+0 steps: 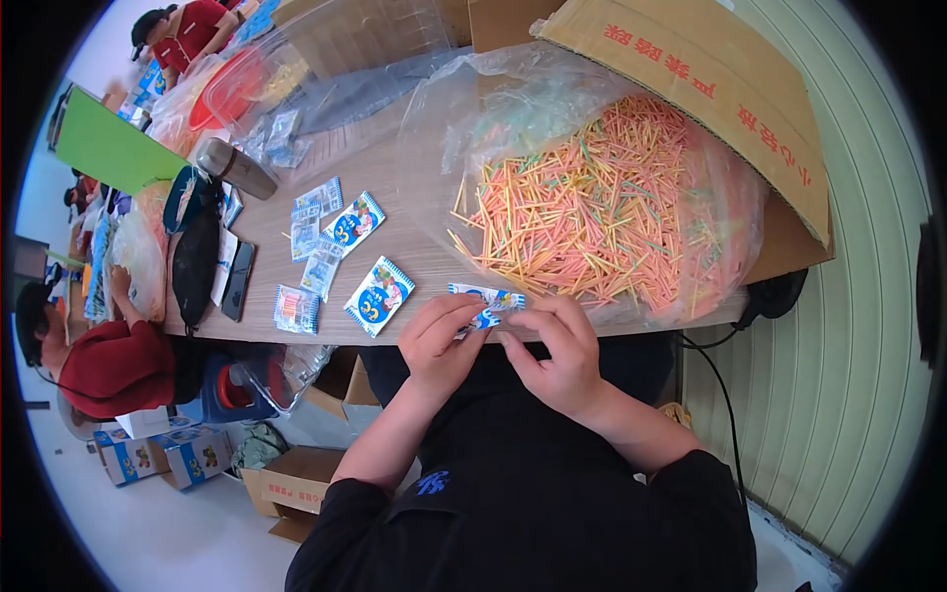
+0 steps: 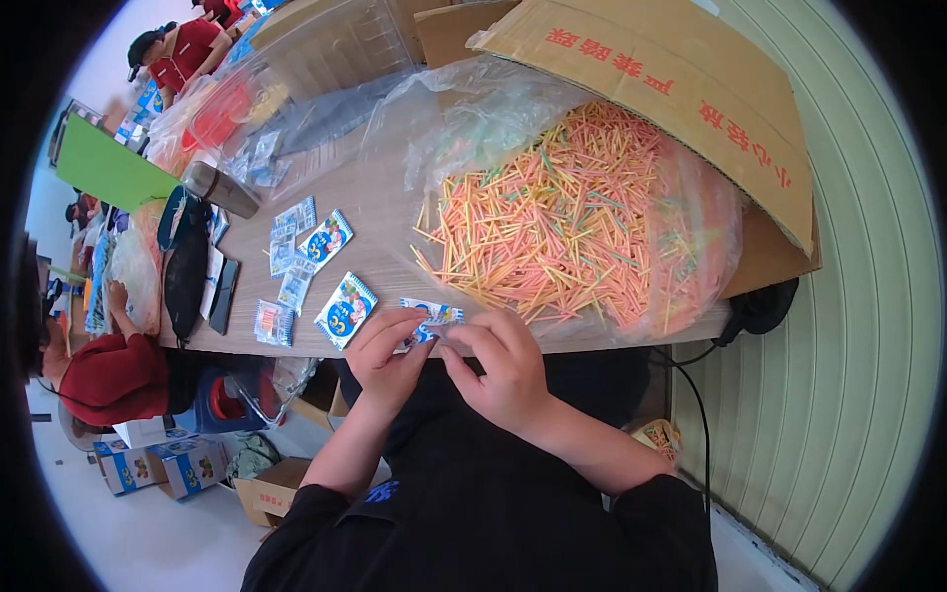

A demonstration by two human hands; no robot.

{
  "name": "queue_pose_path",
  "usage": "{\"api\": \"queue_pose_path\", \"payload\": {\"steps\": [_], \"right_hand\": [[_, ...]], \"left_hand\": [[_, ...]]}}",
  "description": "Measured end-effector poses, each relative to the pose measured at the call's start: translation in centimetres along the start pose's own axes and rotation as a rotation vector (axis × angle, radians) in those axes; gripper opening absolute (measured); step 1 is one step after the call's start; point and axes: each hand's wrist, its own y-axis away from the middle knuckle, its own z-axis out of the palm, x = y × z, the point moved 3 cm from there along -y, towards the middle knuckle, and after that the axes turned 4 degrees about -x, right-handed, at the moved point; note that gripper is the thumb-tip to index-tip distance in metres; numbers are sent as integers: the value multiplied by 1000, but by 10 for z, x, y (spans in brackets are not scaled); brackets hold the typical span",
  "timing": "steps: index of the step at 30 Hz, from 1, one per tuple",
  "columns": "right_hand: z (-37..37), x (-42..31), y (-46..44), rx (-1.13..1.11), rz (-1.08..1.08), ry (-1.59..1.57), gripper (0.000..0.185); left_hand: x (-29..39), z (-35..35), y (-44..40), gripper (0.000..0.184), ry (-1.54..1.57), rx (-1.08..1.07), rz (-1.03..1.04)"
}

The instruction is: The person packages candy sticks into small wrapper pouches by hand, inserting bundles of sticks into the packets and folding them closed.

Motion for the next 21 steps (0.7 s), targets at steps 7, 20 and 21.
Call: {"api": "queue_pose_path", "payload": {"steps": [7,20,21], "right_hand": [[4,-17,0,-3,-267,451,21],[1,5,-1,-34,-168,348,20],[-1,5,-3,-68,-143,274,19]], "left_hand": [[-2,3,11,32,-26,-23,17],[-9,14,22,24,-1,-154,-197],[-10,13,23,22,22,-136,-224]]}}
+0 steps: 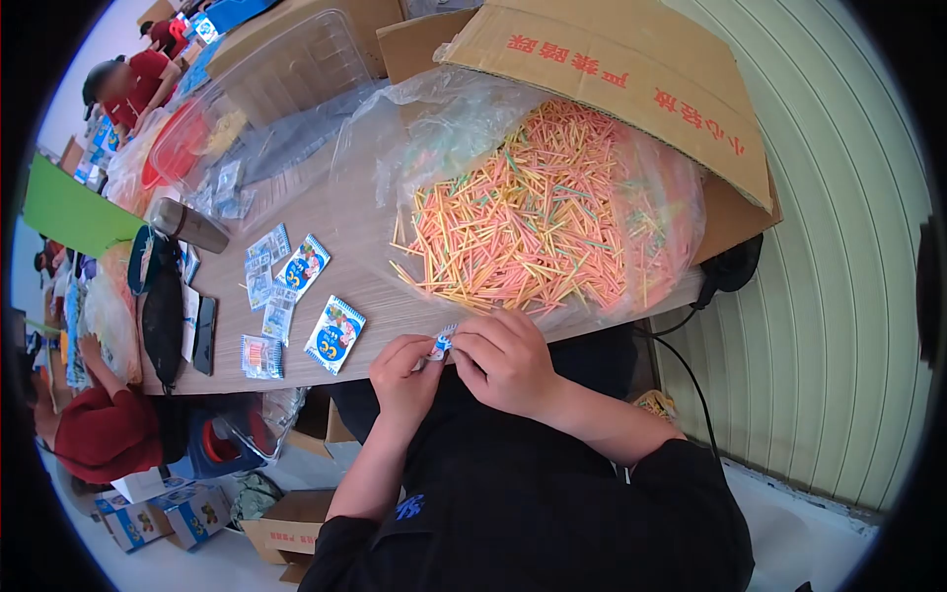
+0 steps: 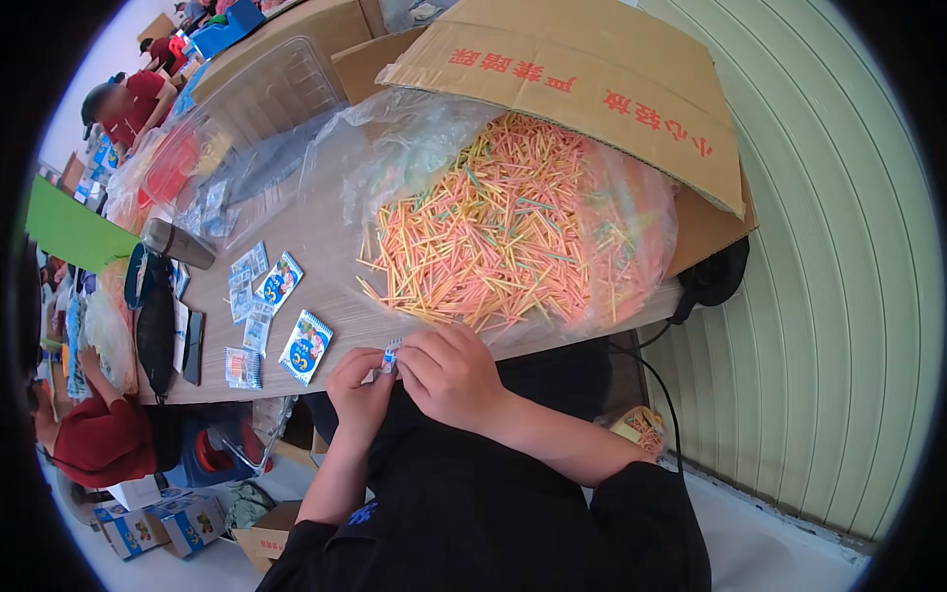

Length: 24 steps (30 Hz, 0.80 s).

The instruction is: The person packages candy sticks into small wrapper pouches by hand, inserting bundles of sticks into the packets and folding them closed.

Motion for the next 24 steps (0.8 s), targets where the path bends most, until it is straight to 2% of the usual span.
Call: {"api": "queue_pose_path", "payload": {"steps": [3,5,7,8,10,11,13,14,15,16,18,20,22,24], "right_hand": [[-8,2,-4,-61,42,-156,17],[-11,7,-8,-217,67,-253,17],[-12,11,-7,-293,79,-300,17],[-9,14,-4,-400,103,-312,19],[-1,20,2,-614,150,-336,22],[1,22,2,-613,147,-336,22],[2,20,1,-596,-90,-239,24],[2,17,3,-589,-206,-193,25],[1,16,3,-592,-207,-196,25],[-2,15,1,-634,-120,-267,25],[-4,14,-1,-711,59,-412,27],[0,16,0,-772,56,-393,27],[7,19,3,-906,49,-351,28],[11,18,6,-920,50,-277,28]], "left_hand": [[2,-4,-2,22,25,-6,11],[2,-4,-4,22,37,-12,20],[2,-2,-7,26,-65,-29,102],[3,0,-8,28,-115,-37,141],[13,4,-14,29,-88,-57,92],[21,7,-20,31,-60,-74,44],[23,4,-24,32,-34,-92,-8],[19,-1,-24,34,-94,-193,19],[15,-7,-24,36,-155,-292,49],[13,-8,-24,39,-217,-390,83],[6,-7,-18,40,-233,-369,150],[1,-3,-8,42,-255,-329,283],[-2,2,-2,42,-266,-332,288],[-5,6,4,44,-287,-334,292]]}}
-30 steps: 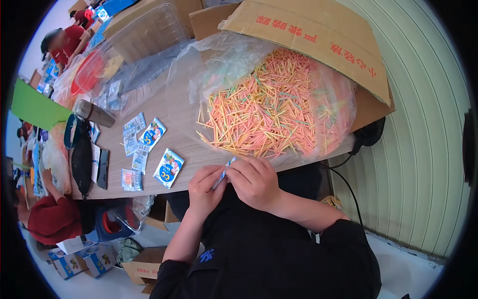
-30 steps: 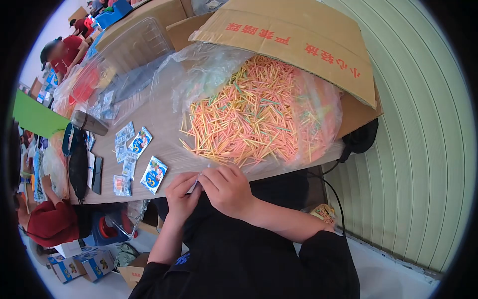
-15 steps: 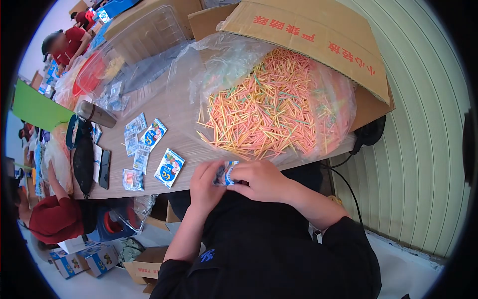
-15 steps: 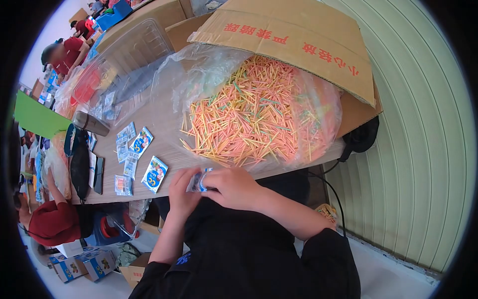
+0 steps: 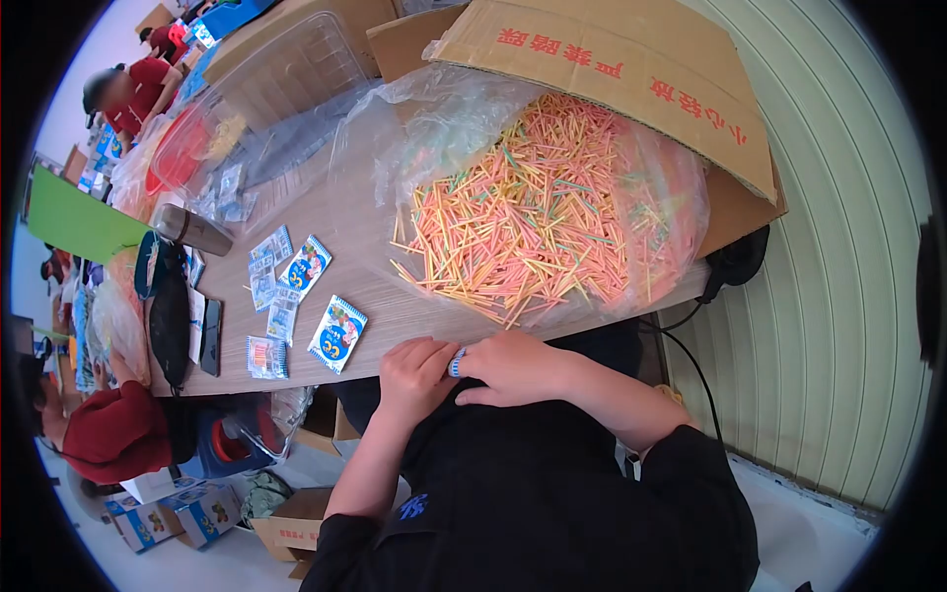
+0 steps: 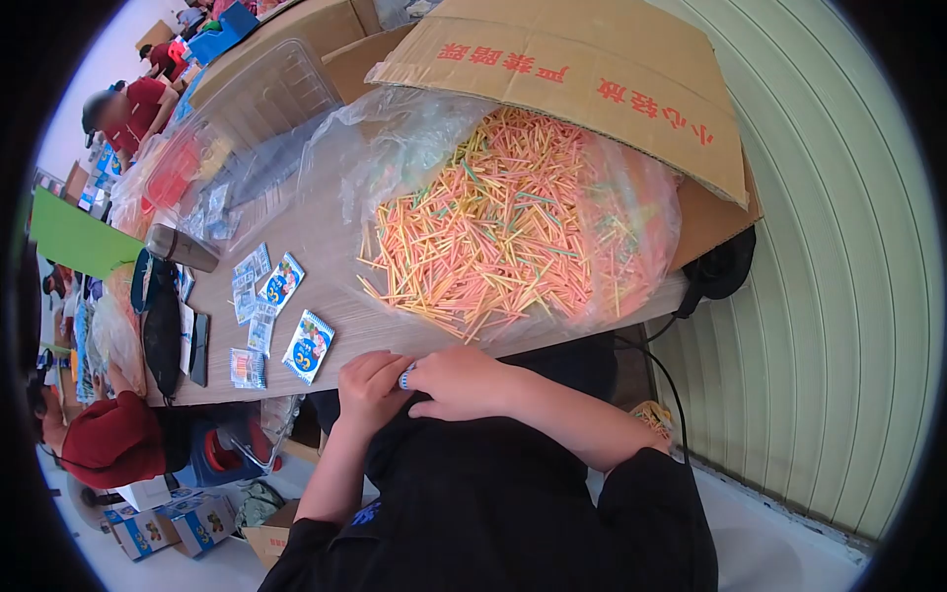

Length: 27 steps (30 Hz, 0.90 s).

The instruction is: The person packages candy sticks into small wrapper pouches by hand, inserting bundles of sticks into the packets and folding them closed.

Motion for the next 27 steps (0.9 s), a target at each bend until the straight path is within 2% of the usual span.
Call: {"api": "queue_pose_path", "payload": {"steps": [2,5,12,15,17,19,21,23,24,27], "right_hand": [[2,-1,-1,-17,63,137,29],[-5,-1,4,8,82,132,30],[-12,-5,4,11,136,173,28],[-19,-4,6,39,151,178,29],[-30,-1,9,176,100,61,29],[-42,10,11,241,73,4,30],[-64,43,18,605,171,-224,28],[-90,76,29,881,294,142,23],[-103,95,36,922,363,185,23],[-145,181,48,980,467,254,29]], "left_hand": [[-3,-5,-3,45,-44,5,1],[-5,-12,-9,46,-140,25,-5],[-14,-3,0,54,62,103,-179],[-24,3,1,52,107,98,-174],[-30,7,0,52,134,99,-169],[-42,12,1,47,278,97,-335],[-50,17,5,45,353,98,-421],[-59,20,4,42,507,166,-457],[-62,20,4,41,586,197,-474],[-62,19,3,41,533,186,-420]]}}
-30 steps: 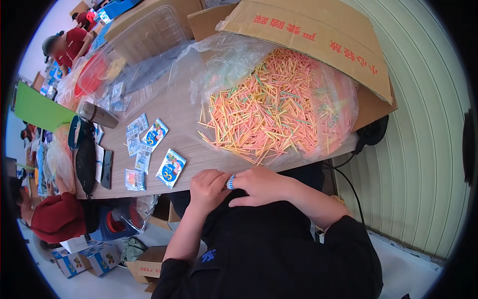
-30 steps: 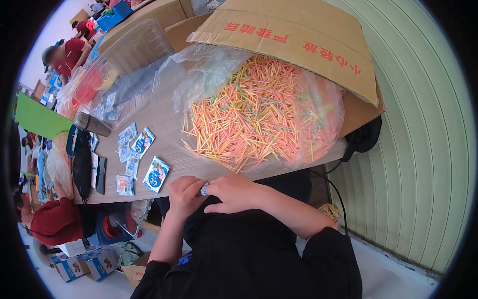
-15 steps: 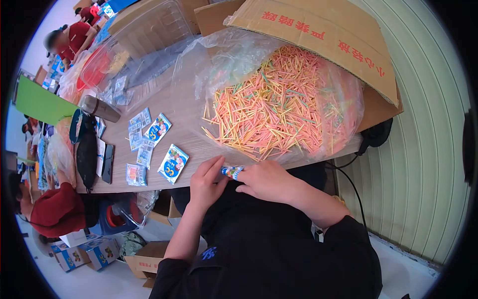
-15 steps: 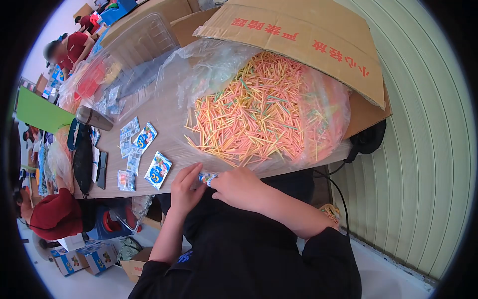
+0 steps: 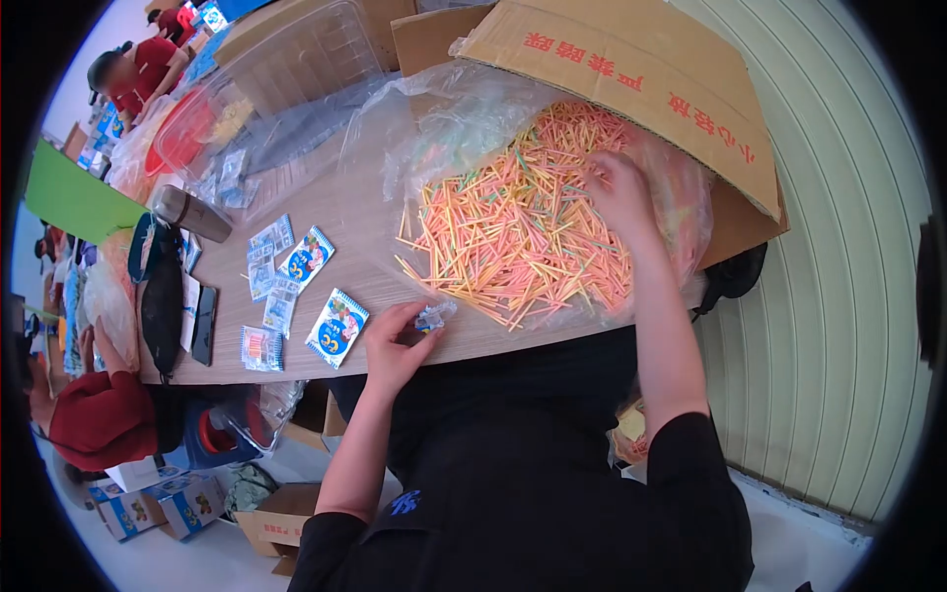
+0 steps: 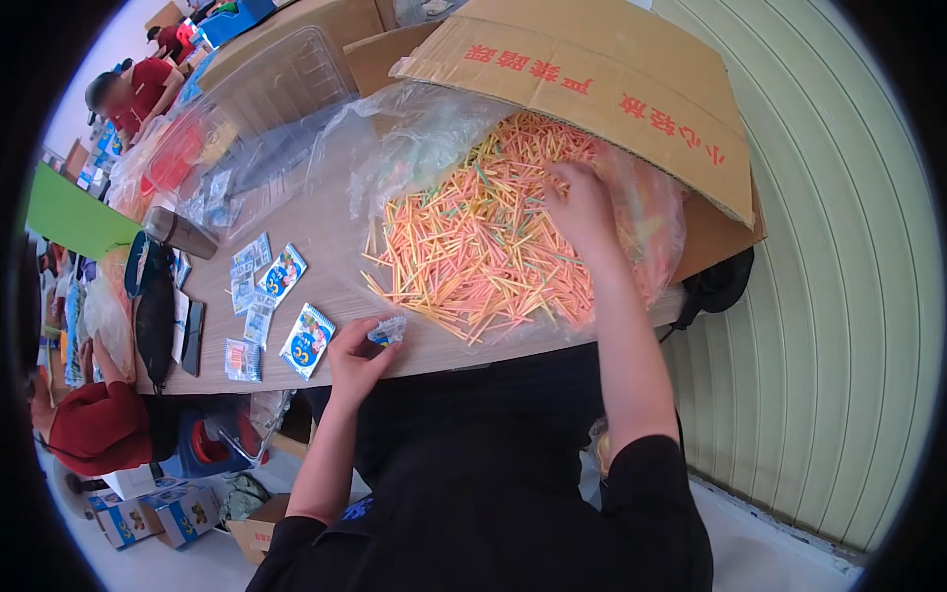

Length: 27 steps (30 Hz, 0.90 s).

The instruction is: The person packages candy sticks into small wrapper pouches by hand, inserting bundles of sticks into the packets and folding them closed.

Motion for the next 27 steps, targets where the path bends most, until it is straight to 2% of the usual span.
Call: {"api": "queue_pose_path", "payload": {"steps": [2,3,5,7,8,12,13,16,17,24,25,27], "right_hand": [[10,33,-35,-90,105,-16,42],[14,53,-61,-79,98,-8,42],[27,84,-95,-41,122,55,57],[-56,11,-59,74,148,-405,46],[-66,5,-64,72,148,-404,46],[-87,14,-82,539,289,-1404,49],[-93,1,-80,533,295,-1400,49],[-104,-35,-64,426,467,-1079,51],[-102,-18,-66,423,466,-1075,51],[-90,56,-94,328,-10,499,59],[-84,68,-96,330,-5,499,59],[-75,83,-101,328,23,302,60]], "left_hand": [[1,0,1,41,-24,-10,33],[2,1,-1,41,-23,-15,31],[1,0,1,41,-28,-28,7],[1,-1,-1,41,-16,-27,9],[1,-1,0,40,-2,-28,7],[4,0,0,40,11,-18,10],[5,0,0,39,9,-13,18],[7,-1,-1,40,14,-10,11],[7,-1,-1,40,15,-9,13],[3,0,-1,40,38,-19,-45],[2,0,0,39,48,-17,-64],[3,0,-1,39,33,-16,-35]]}}
